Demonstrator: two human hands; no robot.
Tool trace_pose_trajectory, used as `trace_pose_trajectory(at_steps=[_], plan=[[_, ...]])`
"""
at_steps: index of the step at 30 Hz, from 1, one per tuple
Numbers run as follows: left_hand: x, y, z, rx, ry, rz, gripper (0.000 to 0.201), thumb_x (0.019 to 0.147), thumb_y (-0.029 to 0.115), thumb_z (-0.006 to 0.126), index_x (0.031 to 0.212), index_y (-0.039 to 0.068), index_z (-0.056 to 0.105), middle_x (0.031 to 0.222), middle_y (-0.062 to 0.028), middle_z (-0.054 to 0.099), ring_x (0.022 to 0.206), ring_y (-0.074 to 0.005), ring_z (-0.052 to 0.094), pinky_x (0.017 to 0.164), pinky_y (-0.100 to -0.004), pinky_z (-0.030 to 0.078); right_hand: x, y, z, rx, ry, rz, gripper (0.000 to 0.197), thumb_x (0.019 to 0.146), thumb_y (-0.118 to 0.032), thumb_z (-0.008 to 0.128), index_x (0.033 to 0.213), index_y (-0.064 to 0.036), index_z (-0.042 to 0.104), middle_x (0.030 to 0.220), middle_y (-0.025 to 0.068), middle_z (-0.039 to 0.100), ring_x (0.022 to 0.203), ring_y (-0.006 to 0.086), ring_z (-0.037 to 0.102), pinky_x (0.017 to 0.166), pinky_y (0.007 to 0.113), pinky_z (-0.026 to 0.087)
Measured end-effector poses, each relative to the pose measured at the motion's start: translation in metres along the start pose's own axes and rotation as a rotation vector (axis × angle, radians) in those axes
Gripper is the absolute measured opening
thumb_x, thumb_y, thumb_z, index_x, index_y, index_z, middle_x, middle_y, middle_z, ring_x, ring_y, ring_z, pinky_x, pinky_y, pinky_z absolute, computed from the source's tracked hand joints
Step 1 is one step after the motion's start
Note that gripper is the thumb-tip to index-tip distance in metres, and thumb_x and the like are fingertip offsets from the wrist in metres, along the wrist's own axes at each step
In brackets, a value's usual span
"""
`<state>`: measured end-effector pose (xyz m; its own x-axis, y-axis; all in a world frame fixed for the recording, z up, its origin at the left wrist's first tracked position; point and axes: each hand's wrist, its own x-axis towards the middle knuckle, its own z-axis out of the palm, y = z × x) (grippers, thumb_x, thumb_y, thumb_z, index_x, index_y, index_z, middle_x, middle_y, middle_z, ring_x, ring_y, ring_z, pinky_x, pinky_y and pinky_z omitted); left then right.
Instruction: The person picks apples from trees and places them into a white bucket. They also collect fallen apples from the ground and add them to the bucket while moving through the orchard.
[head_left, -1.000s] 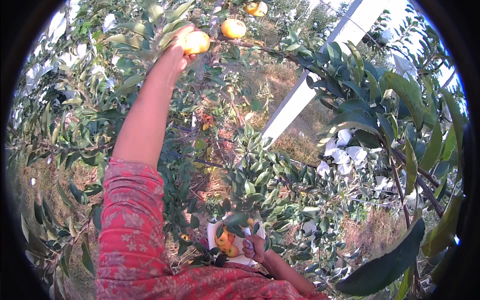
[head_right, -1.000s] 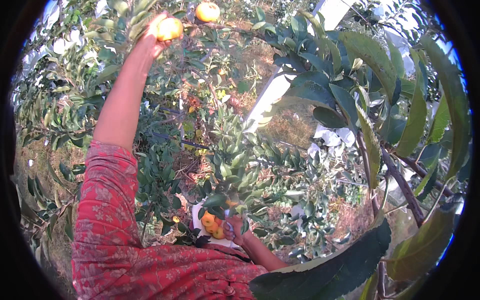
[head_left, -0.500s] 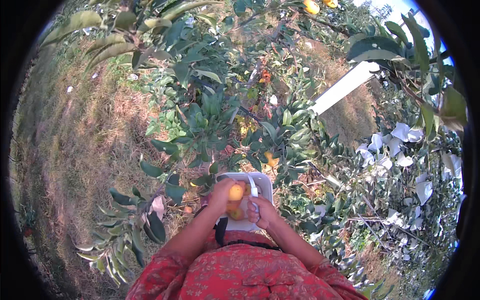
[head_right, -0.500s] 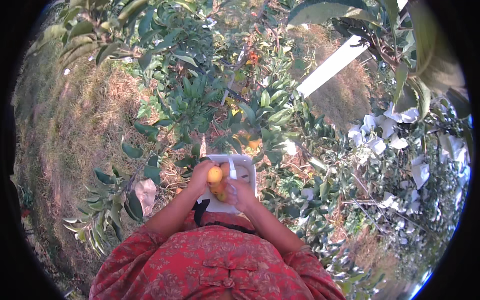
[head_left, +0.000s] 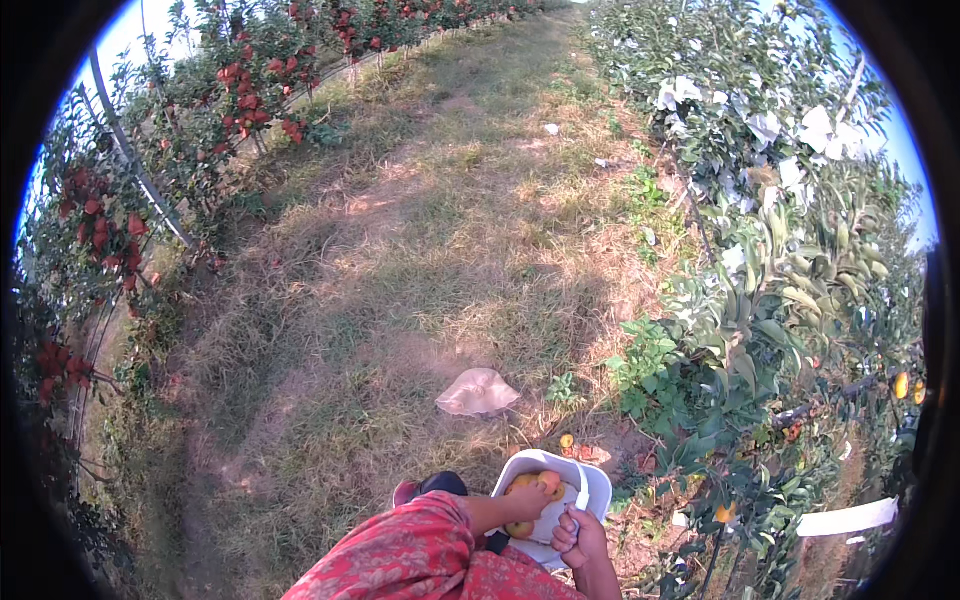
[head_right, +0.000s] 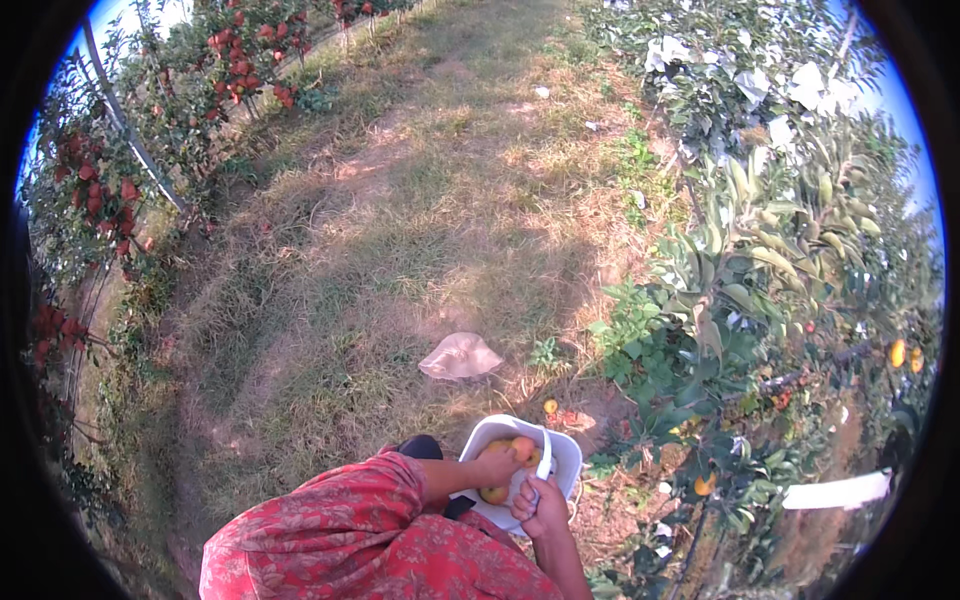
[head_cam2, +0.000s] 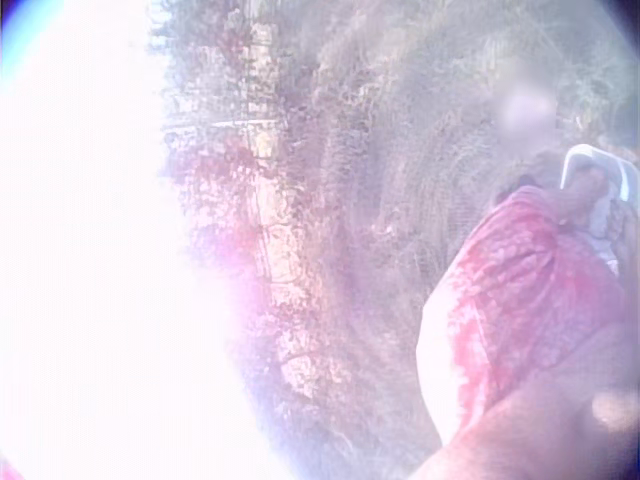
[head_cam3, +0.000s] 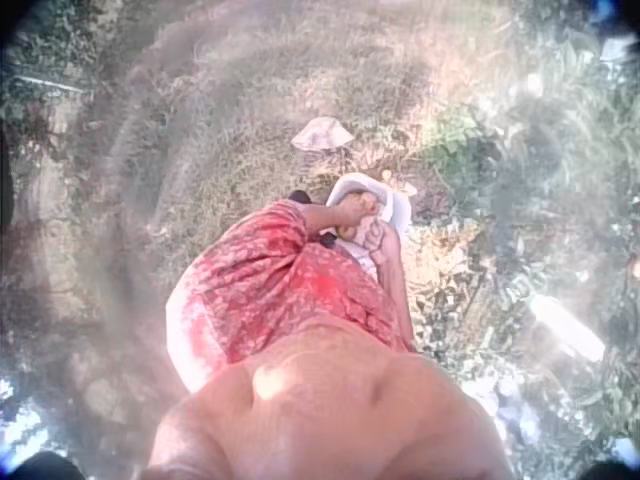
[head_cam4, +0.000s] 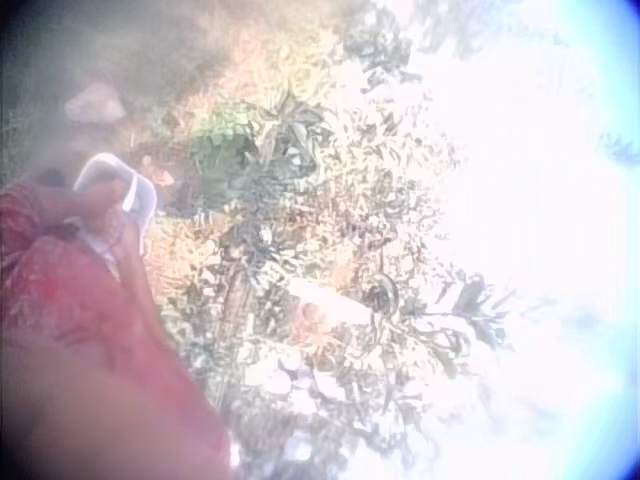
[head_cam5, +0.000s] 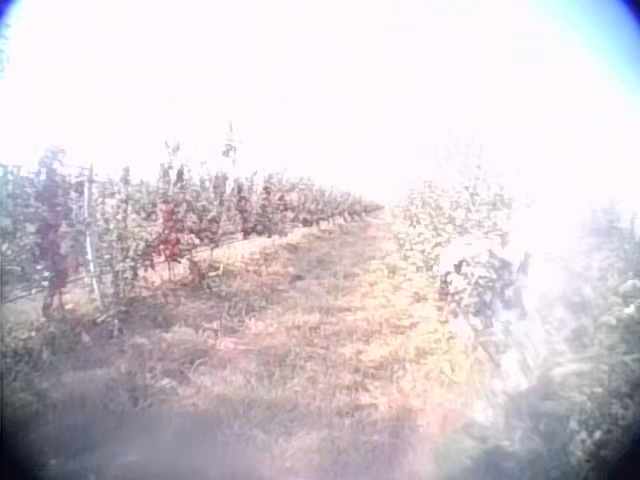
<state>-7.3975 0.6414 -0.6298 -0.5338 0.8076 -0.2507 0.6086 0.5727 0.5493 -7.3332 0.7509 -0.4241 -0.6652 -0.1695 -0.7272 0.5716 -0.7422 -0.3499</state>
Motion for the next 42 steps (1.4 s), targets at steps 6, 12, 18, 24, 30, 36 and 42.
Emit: trace_pose_trajectory(at_steps=[6,12,18,24,30,36,42], plan=[[-0.087,-0.062,-0.014,-0.094,0.115,-0.150,0.029,0.072,0.015,0.064,0.098,0.003,0.067,0.103,-0.0228,0.060,0.088,-0.0332,0.062,0.073,-0.0398,0.053,0.047,0.044,0.093,-0.217,-0.135,0.116,0.004,0.092,-0.018,0.052,0.089,-0.0146,0.050,0.057,-0.0024,0.040,0.040,0.0085,0.033,0.036,0.025,0.027],[-0.217,-0.121,-0.096,-0.231,0.022,-0.276,0.026,0.081,0.017,0.055,0.102,0.006,0.065,0.096,-0.0178,0.064,0.083,-0.0324,0.065,0.069,-0.0443,0.053,0.095,0.090,0.187,-0.288,-0.273,0.157,0.005,0.092,-0.021,0.053,0.091,-0.0167,0.051,0.058,-0.0036,0.041,0.041,0.0090,0.036,0.038,0.025,0.028],[-0.437,-0.178,-0.185,-0.325,0.893,-0.150,0.027,0.086,0.014,0.058,0.112,0.006,0.059,0.101,-0.0143,0.059,0.091,-0.0334,0.062,0.078,-0.0416,0.053,0.140,0.116,0.287,-0.341,-0.357,0.076,0.010,0.094,-0.023,0.050,0.087,-0.0170,0.054,0.056,-0.0044,0.043,0.037,0.0079,0.034,0.033,0.024,0.027],[-0.626,-0.237,-0.200,-0.360,1.260,-0.934,0.018,0.083,0.006,0.060,0.099,0.003,0.066,0.089,-0.0130,0.062,0.078,-0.0272,0.062,0.071,-0.0346,0.051,0.186,0.133,0.382,-0.378,-0.340,0.001,0.009,0.094,-0.020,0.048,0.087,-0.0162,0.053,0.055,-0.0044,0.044,0.036,0.0063,0.035,0.031,0.022,0.025],[-0.719,-0.279,-0.160,-0.438,1.595,-1.268,0.017,0.085,0.004,0.059,0.101,0.003,0.065,0.086,-0.0065,0.060,0.072,-0.0140,0.056,0.066,-0.0282,0.046,0.265,0.147,0.466,-0.409,-0.357,0.029,0.010,0.093,-0.017,0.049,0.085,-0.0149,0.052,0.054,-0.0048,0.041,0.036,0.0063,0.033,0.032,0.021,0.025],[-0.791,-0.375,-0.115,-0.335,1.623,-1.508,0.023,0.081,0.002,0.059,0.103,0.004,0.066,0.090,-0.0072,0.062,0.071,-0.0164,0.055,0.067,-0.0283,0.045,0.398,0.155,0.529,-0.493,-0.243,0.032,0.008,0.089,-0.017,0.055,0.082,-0.0165,0.050,0.054,-0.0058,0.041,0.037,0.0073,0.033,0.033,0.022,0.026],[-0.831,-0.432,-0.023,-1.213,1.472,-2.008,0.030,0.085,0.016,0.059,0.110,0.000,0.060,0.086,-0.0081,0.065,0.071,-0.0184,0.062,0.063,-0.0319,0.051,0.518,0.162,0.587,-0.582,0.127,0.094,0.018,0.084,-0.022,0.060,0.074,-0.0167,0.047,0.054,-0.0043,0.040,0.037,0.0085,0.033,0.033,0.025,0.025]])
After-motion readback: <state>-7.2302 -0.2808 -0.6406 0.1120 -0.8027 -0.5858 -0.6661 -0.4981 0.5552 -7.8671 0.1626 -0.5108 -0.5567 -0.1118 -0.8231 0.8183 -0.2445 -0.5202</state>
